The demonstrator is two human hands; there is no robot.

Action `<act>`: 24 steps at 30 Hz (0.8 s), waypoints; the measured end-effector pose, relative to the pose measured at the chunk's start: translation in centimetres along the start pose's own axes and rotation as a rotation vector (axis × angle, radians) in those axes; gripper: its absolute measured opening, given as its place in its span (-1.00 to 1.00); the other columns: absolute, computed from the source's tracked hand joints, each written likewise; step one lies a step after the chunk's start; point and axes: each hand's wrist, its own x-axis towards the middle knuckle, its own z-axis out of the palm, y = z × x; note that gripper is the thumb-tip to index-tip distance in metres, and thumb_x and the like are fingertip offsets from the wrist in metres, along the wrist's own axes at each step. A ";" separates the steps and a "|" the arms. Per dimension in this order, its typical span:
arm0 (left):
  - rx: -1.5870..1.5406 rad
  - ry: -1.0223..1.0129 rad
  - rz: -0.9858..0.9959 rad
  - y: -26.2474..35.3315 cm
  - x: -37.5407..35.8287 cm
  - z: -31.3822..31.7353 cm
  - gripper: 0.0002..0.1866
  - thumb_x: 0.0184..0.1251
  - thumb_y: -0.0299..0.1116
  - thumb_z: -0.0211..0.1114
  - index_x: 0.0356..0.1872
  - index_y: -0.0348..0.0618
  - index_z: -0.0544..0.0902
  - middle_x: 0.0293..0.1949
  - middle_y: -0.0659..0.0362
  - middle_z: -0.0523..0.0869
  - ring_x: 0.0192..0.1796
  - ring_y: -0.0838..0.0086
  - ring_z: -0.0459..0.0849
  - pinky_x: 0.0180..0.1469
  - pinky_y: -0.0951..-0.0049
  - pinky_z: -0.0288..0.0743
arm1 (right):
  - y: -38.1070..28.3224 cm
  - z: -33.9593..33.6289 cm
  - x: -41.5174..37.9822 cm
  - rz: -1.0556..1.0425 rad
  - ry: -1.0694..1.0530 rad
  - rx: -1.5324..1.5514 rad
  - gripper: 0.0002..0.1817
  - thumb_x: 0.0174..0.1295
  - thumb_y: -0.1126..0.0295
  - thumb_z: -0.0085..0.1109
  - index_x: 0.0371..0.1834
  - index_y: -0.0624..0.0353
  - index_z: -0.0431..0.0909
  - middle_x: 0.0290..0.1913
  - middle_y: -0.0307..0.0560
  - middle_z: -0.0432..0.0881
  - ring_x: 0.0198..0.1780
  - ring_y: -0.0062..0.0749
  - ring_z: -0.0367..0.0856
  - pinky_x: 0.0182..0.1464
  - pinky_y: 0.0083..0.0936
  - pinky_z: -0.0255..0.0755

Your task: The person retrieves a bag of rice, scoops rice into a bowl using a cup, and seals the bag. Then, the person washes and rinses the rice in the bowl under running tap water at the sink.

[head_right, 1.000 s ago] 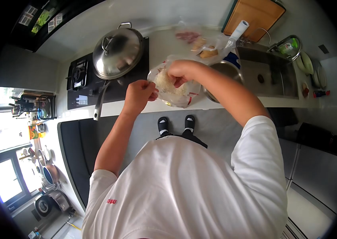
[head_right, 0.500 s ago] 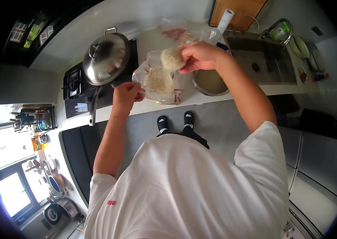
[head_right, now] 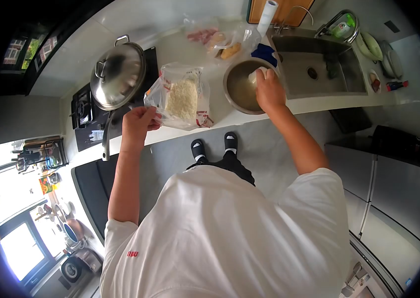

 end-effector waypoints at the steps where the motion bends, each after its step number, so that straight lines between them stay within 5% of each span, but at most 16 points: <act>1: 0.001 0.001 -0.001 -0.2 -0.1 0.1 -0.76 0.46 -0.31 0.34 -0.25 -0.35 0.67 -0.34 0.10 0.79 -0.37 0.50 0.76 -0.24 0.49 0.73 | 0.2 0.2 -0.3 -0.048 0.029 -0.029 -0.50 0.22 0.44 0.29 0.26 0.12 0.48 0.13 0.12 0.49 0.13 0.05 0.61 0.08 -0.16 0.61; 7: 0.000 0.008 -0.020 -1.5 -0.7 0.3 -0.77 0.46 -0.31 0.34 -0.26 -0.33 0.66 -0.35 0.11 0.78 -0.38 0.52 0.75 -0.26 0.50 0.71 | 2.8 2.4 -1.7 -0.156 0.196 -0.039 -0.50 0.22 0.43 0.29 0.27 0.12 0.48 0.22 0.10 0.47 0.14 0.07 0.59 0.10 -0.12 0.61; 10: 0.000 0.003 -0.021 -1.7 -0.6 0.1 -0.76 0.46 -0.30 0.35 -0.26 -0.33 0.66 -0.35 0.11 0.78 -0.39 0.52 0.75 -0.27 0.50 0.71 | 3.5 2.6 -1.2 0.075 0.232 0.168 -0.42 0.21 0.33 0.37 0.30 0.21 0.44 0.20 0.15 0.50 0.07 0.08 0.63 0.11 -0.17 0.61; 13: -0.002 -0.001 -0.017 -1.4 -0.6 -0.1 -0.75 0.47 -0.31 0.33 -0.27 -0.35 0.66 -0.36 0.09 0.79 -0.40 0.51 0.74 -0.28 0.51 0.70 | 5.2 2.3 0.6 0.507 -0.001 0.662 -0.32 0.22 0.21 0.43 0.33 0.28 0.38 0.10 0.13 0.59 -0.04 -0.07 0.69 0.04 -0.26 0.63; 14: 0.004 0.001 -0.014 -1.1 -0.7 -0.1 -0.75 0.48 -0.33 0.31 -0.28 -0.37 0.66 -0.36 0.08 0.79 -0.40 0.51 0.75 -0.29 0.51 0.70 | 5.3 2.3 0.9 0.604 -0.016 0.919 -0.32 0.27 0.18 0.43 0.34 0.28 0.36 -0.01 0.05 0.67 -0.11 -0.30 0.69 -0.06 -0.38 0.63; 17: 0.022 -0.015 -0.006 -0.7 -0.8 0.0 -0.74 0.48 -0.33 0.30 -0.29 -0.40 0.67 -0.37 0.07 0.79 -0.40 0.51 0.75 -0.30 0.52 0.69 | 1.3 -3.0 2.3 0.462 -0.045 1.171 -0.34 0.30 0.16 0.42 0.33 0.29 0.38 -0.02 -0.01 0.68 -0.12 -0.42 0.67 -0.12 -0.44 0.63; 21: 0.034 -0.023 -0.002 -0.6 -1.0 -0.3 -0.73 0.46 -0.31 0.31 -0.27 -0.41 0.67 -0.38 0.07 0.78 -0.40 0.52 0.75 -0.30 0.53 0.68 | -7.4 -9.6 3.9 -0.013 -0.185 1.178 -0.39 0.31 0.16 0.42 0.29 0.26 0.42 -0.01 -0.03 0.68 -0.17 -0.47 0.68 -0.13 -0.49 0.59; 24: 0.033 -0.027 0.007 -0.7 -1.0 -0.4 -0.72 0.44 -0.30 0.33 -0.27 -0.41 0.68 -0.40 0.09 0.78 -0.41 0.52 0.76 -0.32 0.52 0.68 | -13.4 -12.6 4.1 -0.316 -0.260 0.748 -0.43 0.29 0.23 0.41 0.30 0.20 0.44 0.13 0.08 0.64 -0.01 -0.38 0.70 0.00 -0.41 0.60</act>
